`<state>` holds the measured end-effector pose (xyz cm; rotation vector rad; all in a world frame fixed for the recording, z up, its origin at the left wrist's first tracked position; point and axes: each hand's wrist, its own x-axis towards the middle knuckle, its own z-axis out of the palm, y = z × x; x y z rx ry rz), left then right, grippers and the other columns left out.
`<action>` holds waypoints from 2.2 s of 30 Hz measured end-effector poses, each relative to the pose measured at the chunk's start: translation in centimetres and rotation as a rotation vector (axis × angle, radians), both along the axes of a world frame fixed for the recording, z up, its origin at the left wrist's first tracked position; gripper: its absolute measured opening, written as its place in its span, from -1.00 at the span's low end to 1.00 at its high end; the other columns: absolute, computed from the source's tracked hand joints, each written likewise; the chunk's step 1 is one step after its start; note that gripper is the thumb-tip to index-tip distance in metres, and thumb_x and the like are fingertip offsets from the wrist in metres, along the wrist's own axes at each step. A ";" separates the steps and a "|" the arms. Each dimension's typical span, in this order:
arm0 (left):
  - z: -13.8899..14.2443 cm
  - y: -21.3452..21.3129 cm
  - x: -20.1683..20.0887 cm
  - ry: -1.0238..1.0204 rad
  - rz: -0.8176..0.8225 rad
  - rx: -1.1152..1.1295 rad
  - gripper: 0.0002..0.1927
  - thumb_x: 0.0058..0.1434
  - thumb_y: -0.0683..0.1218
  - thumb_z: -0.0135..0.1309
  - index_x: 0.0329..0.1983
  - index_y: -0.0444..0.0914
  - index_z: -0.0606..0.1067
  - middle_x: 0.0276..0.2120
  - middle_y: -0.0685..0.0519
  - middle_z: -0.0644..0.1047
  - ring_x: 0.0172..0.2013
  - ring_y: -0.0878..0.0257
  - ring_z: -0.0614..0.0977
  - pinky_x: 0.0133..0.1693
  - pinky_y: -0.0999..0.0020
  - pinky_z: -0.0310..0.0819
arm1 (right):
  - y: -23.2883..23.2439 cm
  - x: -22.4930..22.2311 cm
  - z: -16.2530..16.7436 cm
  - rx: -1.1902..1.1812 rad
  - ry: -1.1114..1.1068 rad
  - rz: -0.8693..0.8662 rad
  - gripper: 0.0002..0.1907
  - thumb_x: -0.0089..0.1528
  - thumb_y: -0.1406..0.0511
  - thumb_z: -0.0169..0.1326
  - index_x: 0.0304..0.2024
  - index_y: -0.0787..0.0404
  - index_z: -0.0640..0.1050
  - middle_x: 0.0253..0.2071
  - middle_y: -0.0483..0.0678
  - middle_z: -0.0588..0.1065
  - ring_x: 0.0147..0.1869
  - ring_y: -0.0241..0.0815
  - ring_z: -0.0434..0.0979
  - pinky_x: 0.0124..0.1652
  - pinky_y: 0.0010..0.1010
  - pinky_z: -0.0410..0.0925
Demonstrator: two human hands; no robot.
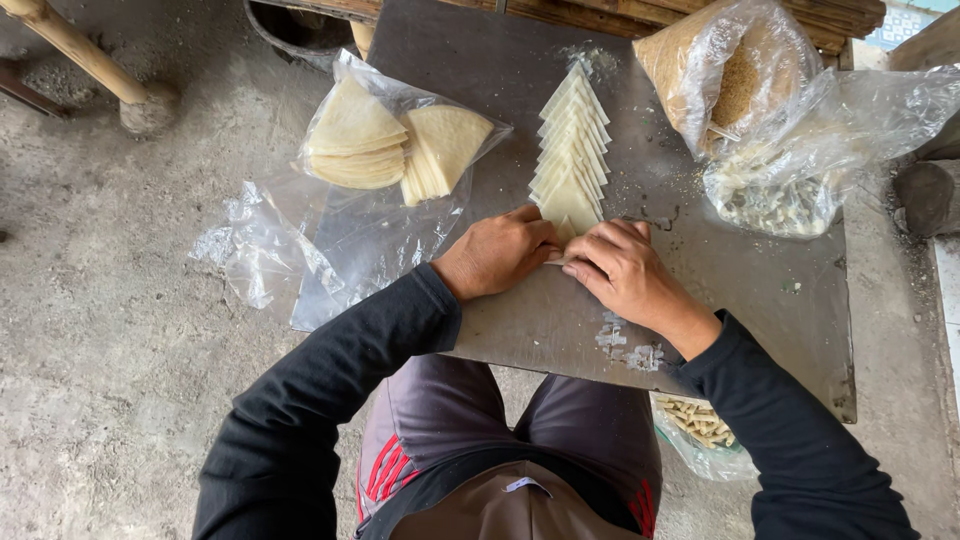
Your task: The person repeatedly scoops a grainy filling into triangular pastry sheets using a small spoon, then folds and seals each sheet into a samosa. The finished samosas are stacked on the metal table.
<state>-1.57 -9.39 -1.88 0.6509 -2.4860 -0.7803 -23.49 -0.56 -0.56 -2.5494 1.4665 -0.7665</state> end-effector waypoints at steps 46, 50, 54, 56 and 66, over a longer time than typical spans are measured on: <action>0.2 0.4 -0.1 0.136 0.332 -0.120 -0.84 0.37 -0.13 0.03 -0.02 -0.25 0.50 -0.22 -0.08 0.50 -0.30 -0.02 0.64 -0.27 0.16 0.58 | 0.2 2.6 1.4 -0.223 0.562 -0.289 -0.36 0.24 -0.12 0.14 0.14 0.21 0.60 0.27 0.02 0.40 0.19 -0.06 0.28 0.10 -0.09 0.01; 0.2 0.3 -0.2 0.125 0.331 -0.163 -0.83 0.37 -0.13 0.03 -0.02 -0.25 0.50 -0.22 -0.07 0.49 -0.26 -0.01 0.64 -0.24 0.14 0.58 | -1.1 1.7 1.2 -0.131 0.461 -0.279 -0.26 0.24 -0.14 0.13 0.25 0.24 0.52 0.26 0.06 0.38 0.21 0.00 0.26 0.09 -0.06 0.01; 0.0 0.2 -0.3 0.118 0.337 -0.152 -0.82 0.39 -0.13 0.02 0.00 -0.26 0.50 -0.23 -0.08 0.49 -0.26 -0.01 0.64 -0.23 0.14 0.58 | -0.9 0.4 1.1 0.018 0.291 -0.254 -0.35 0.24 -0.02 0.20 0.29 0.13 0.49 0.15 0.04 0.38 0.14 0.02 0.26 0.01 -0.07 0.03; -0.1 0.2 -0.3 0.113 0.332 -0.156 -0.82 0.37 -0.13 0.03 0.00 -0.25 0.50 -0.24 -0.08 0.49 -0.26 -0.01 0.64 -0.24 0.14 0.58 | -0.4 0.0 0.9 -0.013 0.220 -0.241 -0.55 0.27 0.09 0.21 0.18 0.06 0.54 0.11 -0.06 0.40 0.16 -0.04 0.27 0.08 -0.11 0.05; 0.1 0.2 0.1 0.134 0.285 -0.172 -0.81 0.29 -0.09 0.10 -0.09 -0.27 0.50 -0.25 -0.09 0.50 -0.26 -0.04 0.63 -0.22 0.10 0.56 | -2.3 -0.2 -0.9 -0.085 0.138 -0.267 -0.83 0.31 0.25 0.24 -0.04 0.05 0.64 -0.01 -0.21 0.46 0.12 -0.17 0.29 0.07 -0.19 0.04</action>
